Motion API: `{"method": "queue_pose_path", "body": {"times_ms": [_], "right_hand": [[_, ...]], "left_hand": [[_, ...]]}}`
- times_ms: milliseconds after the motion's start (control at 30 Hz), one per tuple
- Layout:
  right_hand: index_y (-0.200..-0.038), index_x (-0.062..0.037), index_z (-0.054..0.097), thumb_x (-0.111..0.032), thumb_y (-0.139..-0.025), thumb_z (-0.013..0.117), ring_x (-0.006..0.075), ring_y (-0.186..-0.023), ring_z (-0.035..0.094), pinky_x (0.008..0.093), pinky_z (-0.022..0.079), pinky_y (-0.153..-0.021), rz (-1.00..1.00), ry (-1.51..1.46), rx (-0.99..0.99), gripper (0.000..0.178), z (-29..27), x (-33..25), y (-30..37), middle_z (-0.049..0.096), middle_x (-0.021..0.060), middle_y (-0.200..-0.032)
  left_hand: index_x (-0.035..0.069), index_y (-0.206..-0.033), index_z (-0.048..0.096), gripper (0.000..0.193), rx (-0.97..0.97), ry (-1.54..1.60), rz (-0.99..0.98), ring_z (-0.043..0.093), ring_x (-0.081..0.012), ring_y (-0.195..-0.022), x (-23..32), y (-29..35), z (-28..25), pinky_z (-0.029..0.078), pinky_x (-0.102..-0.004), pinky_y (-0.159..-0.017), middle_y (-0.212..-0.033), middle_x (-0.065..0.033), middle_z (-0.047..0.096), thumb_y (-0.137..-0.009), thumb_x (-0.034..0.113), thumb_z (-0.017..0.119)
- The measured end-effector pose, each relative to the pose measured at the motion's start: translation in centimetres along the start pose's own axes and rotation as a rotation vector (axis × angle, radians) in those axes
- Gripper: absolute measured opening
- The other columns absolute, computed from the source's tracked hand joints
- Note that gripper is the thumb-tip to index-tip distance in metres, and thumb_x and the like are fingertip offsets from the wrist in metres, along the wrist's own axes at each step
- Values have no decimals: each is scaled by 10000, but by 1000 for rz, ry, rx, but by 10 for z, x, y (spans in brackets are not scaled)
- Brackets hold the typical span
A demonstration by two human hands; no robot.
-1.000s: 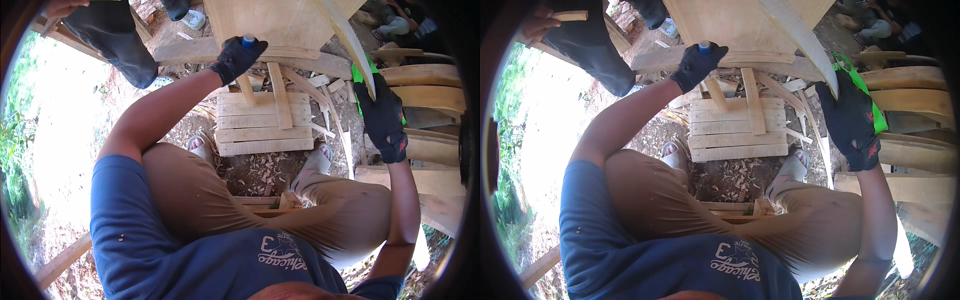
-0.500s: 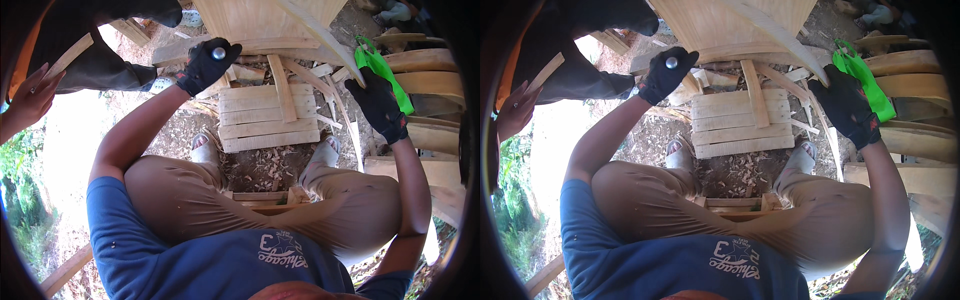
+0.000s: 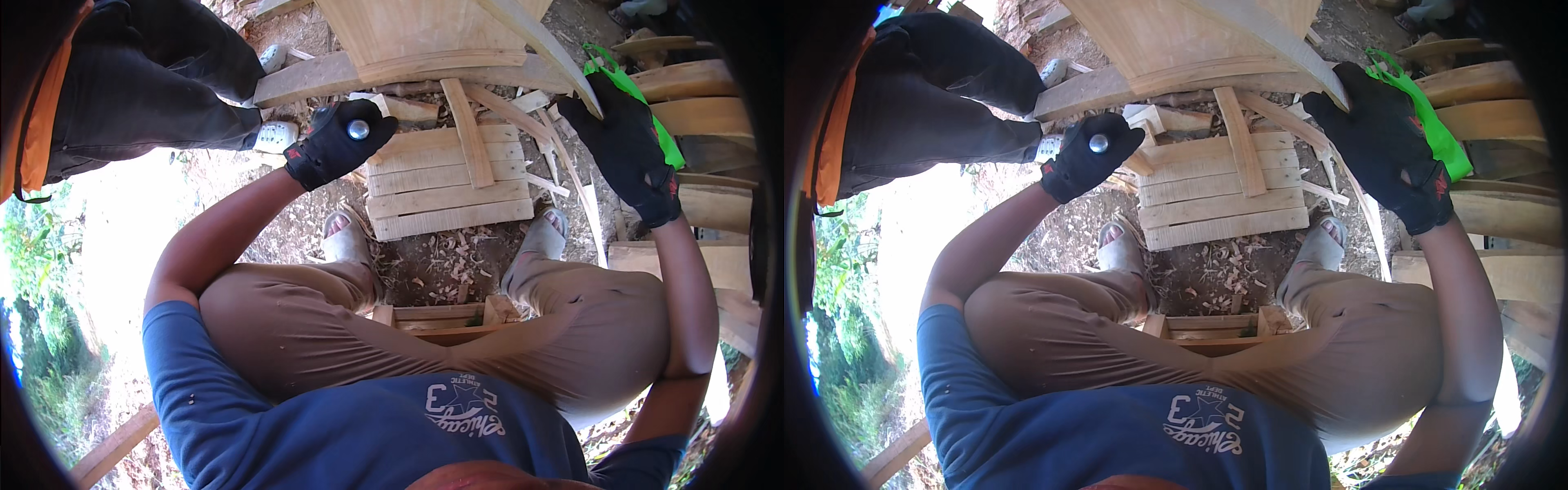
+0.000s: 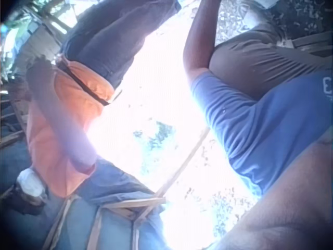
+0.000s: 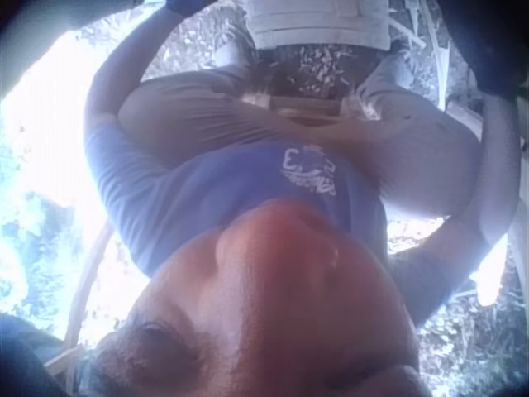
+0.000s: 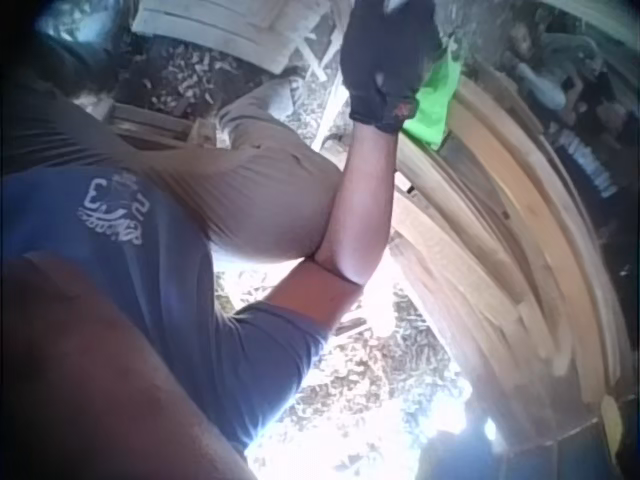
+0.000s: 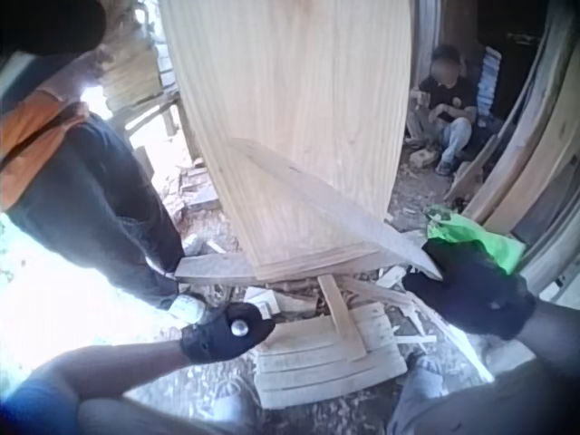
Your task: The person uses a chisel and a hammer to carve a rectangular notch into a piece of wood, using their hands to hold the wood steady and clear away wood shavings.
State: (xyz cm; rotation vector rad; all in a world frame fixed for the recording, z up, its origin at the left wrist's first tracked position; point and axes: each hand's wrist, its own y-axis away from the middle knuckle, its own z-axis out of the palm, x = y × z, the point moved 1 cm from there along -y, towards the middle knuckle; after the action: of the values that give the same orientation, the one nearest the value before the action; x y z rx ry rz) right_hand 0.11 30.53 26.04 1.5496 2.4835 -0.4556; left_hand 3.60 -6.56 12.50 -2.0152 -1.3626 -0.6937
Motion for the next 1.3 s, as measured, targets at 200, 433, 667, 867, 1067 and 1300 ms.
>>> {"method": "queue_pose_path", "body": {"times_ms": [200,433,667,867,1067,1300], "right_hand": [[-1150,-13,694,-416,-986,669,397,-881,700,470,527,-783,31,-47,-92,437,4,3,-1,724,232,-951],[-1102,-14,706,-455,-975,674,317,-812,703,452,526,-785,265,-78,-496,460,13,3,9,697,169,-804],[-1205,16,669,-301,-961,733,149,-490,599,331,505,-470,572,-397,-773,405,31,17,21,615,55,-668],[-1058,38,690,-305,-904,779,189,-583,693,346,542,-543,404,-390,-883,386,55,14,22,704,133,-749],[-1092,20,704,-244,-970,737,168,-648,728,326,570,-572,474,-828,-796,293,44,-3,21,769,103,-827],[-999,25,720,-265,-884,780,164,-733,752,339,596,-759,328,-356,-896,317,41,-16,11,784,100,-831]], "left_hand": [[57,-849,730,279,-75,-6,-66,697,-320,-716,12,4,0,537,-410,-670,-743,-137,692,-919,316,805],[21,-891,746,334,240,330,-352,667,-130,-733,-44,-10,-30,517,-305,-734,-772,-52,734,-977,344,738],[1,-859,722,317,316,330,-138,663,-131,-745,-58,-1,-39,493,-298,-708,-807,-74,727,-1022,273,699],[14,-846,731,353,456,484,-393,659,-131,-720,-51,-1,-28,502,-312,-718,-765,-57,728,-1028,315,697],[10,-997,737,185,-5,28,-225,704,-136,-778,5,-8,-33,546,-319,-701,-830,-68,738,-1000,194,721],[33,-1046,740,162,-86,-16,58,716,-251,-913,-2,11,5,564,-382,-824,-948,-109,718,-1003,182,694]]}}
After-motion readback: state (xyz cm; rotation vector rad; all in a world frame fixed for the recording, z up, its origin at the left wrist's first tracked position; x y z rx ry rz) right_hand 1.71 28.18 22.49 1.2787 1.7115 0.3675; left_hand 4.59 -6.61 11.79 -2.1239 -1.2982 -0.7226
